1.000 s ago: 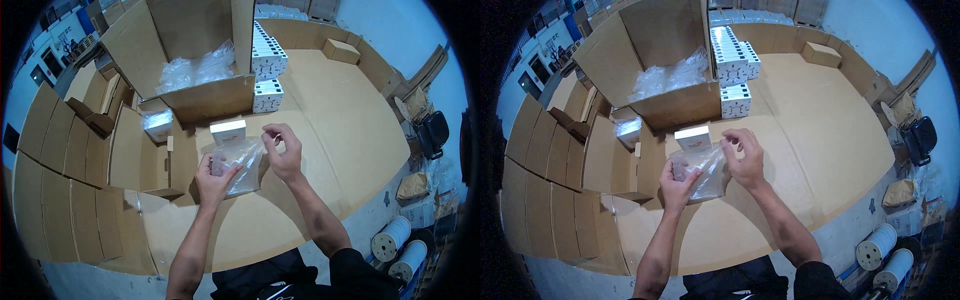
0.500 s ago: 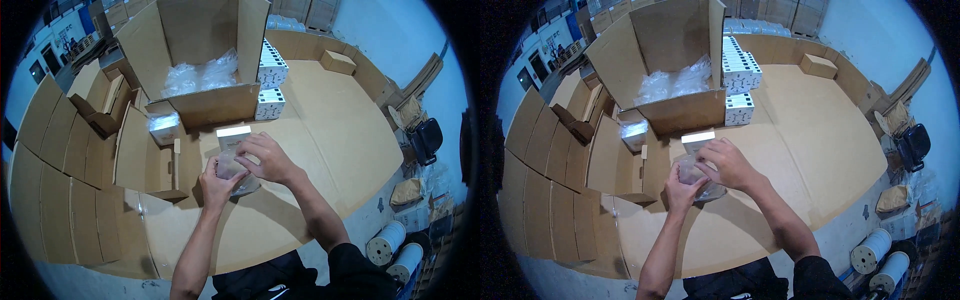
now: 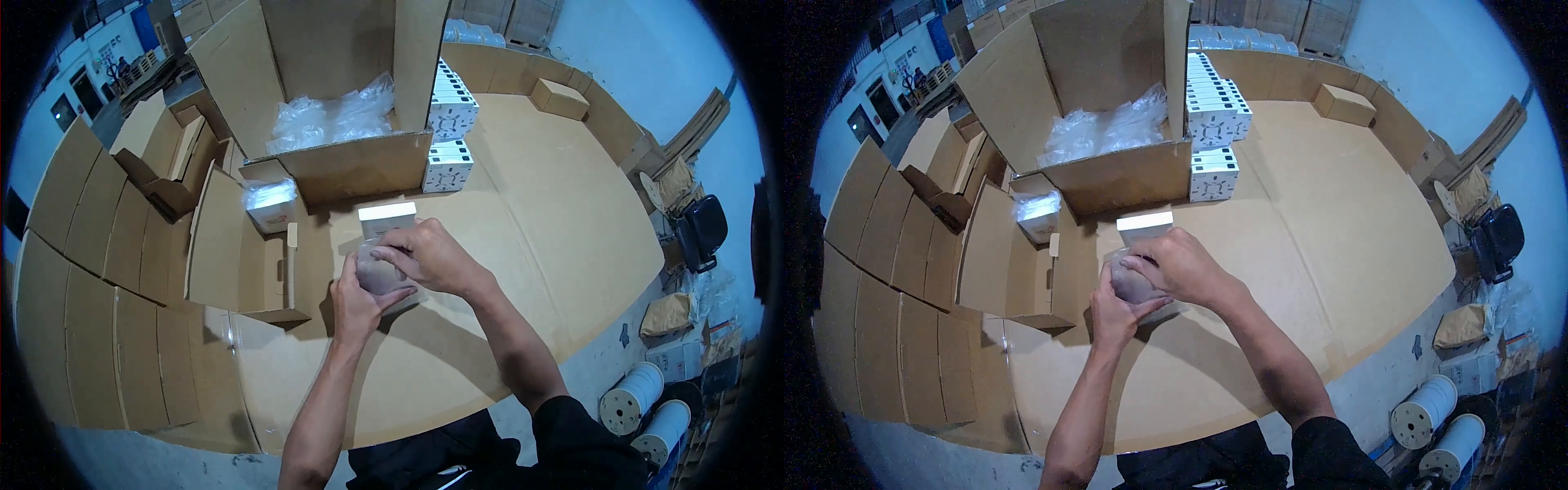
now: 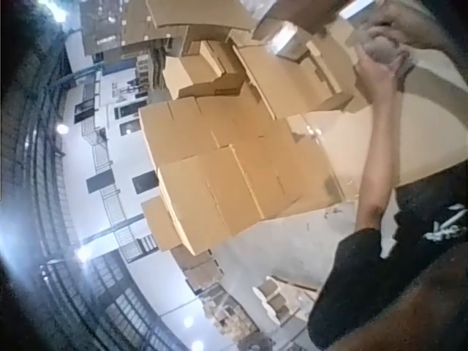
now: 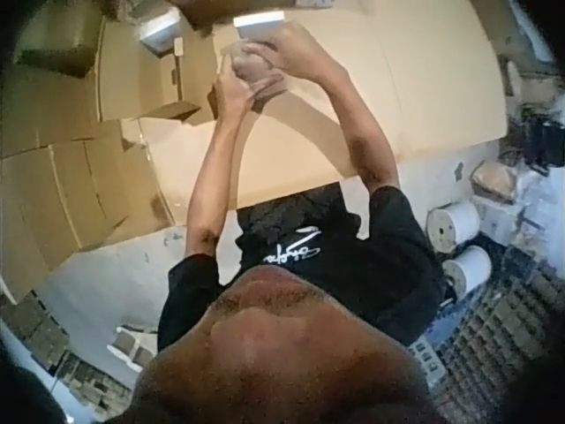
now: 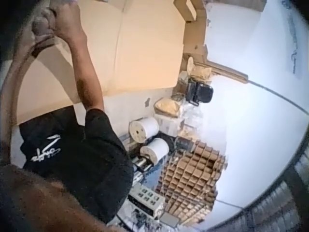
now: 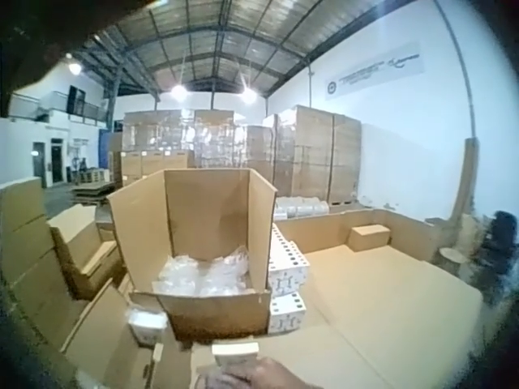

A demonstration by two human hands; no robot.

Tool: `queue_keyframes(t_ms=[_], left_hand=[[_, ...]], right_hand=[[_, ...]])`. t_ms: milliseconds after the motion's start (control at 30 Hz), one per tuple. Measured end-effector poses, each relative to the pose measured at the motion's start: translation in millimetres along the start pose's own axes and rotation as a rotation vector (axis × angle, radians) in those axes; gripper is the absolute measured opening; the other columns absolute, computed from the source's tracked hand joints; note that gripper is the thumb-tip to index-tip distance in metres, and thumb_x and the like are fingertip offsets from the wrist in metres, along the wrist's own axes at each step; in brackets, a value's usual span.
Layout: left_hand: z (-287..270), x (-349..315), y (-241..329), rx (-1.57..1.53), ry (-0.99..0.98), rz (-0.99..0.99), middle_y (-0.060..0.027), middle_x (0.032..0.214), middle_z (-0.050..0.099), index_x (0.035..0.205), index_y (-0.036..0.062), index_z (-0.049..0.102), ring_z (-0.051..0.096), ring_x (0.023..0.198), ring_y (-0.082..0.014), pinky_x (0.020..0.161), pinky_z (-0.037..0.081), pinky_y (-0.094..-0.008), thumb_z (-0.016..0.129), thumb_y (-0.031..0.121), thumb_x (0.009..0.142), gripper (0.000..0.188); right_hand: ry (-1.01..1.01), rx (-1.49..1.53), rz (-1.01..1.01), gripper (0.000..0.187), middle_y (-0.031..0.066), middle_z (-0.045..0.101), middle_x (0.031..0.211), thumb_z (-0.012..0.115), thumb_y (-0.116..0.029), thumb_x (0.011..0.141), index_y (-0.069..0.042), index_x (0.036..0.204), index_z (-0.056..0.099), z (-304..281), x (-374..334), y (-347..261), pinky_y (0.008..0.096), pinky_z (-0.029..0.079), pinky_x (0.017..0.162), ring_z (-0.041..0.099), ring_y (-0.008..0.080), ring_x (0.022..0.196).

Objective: Placing small white product boxes into clear plastic bags and then stacking them inside a larger cardboard shipping box.

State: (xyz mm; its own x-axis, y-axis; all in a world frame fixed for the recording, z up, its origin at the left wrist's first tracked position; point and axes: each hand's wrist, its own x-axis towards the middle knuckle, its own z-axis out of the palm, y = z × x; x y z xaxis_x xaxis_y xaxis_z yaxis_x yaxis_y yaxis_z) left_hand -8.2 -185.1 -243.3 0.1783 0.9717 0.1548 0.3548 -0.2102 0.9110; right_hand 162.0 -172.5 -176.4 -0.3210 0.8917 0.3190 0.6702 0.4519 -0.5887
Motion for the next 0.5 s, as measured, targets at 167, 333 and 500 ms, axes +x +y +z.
queue_keyframes(t_ms=[167,333,500], left_hand=[[2,-1,-1,-0.045,0.006,0.043,-0.0173,0.101,0.073,0.114,0.0034,0.055,0.073,0.093,-0.031,0.08,0.059,-0.0412,0.098,0.024,0.062,0.07],[2,-2,-1,-0.076,-0.033,0.039,-0.0145,0.105,0.073,0.116,0.0043,0.056,0.073,0.099,-0.0266,0.084,0.059,-0.04,0.097,0.019,0.066,0.066],[6,-1,-12,-0.116,-0.015,0.049,-0.0135,0.108,0.073,0.12,0.0055,0.057,0.073,0.1,-0.0254,0.086,0.059,-0.0398,0.097,0.019,0.065,0.07]], right_hand=[[0.007,0.05,-0.01,0.016,0.0162,0.074,0.086,0.072,-0.017,0.09,-0.004,0.097,0.077,-1,0,-3,0.0419,0.056,0.077,0.071,0.0336,0.078],[-0.124,0.076,-0.01,0.018,0.0165,0.076,0.093,0.071,-0.017,0.091,-0.004,0.101,0.078,-1,-2,-2,0.0396,0.057,0.082,0.073,0.0329,0.084],[-0.13,0.25,0.003,0.022,0.0181,0.076,0.098,0.07,-0.018,0.092,-0.005,0.108,0.078,2,-1,1,0.0409,0.058,0.084,0.074,0.032,0.085]])
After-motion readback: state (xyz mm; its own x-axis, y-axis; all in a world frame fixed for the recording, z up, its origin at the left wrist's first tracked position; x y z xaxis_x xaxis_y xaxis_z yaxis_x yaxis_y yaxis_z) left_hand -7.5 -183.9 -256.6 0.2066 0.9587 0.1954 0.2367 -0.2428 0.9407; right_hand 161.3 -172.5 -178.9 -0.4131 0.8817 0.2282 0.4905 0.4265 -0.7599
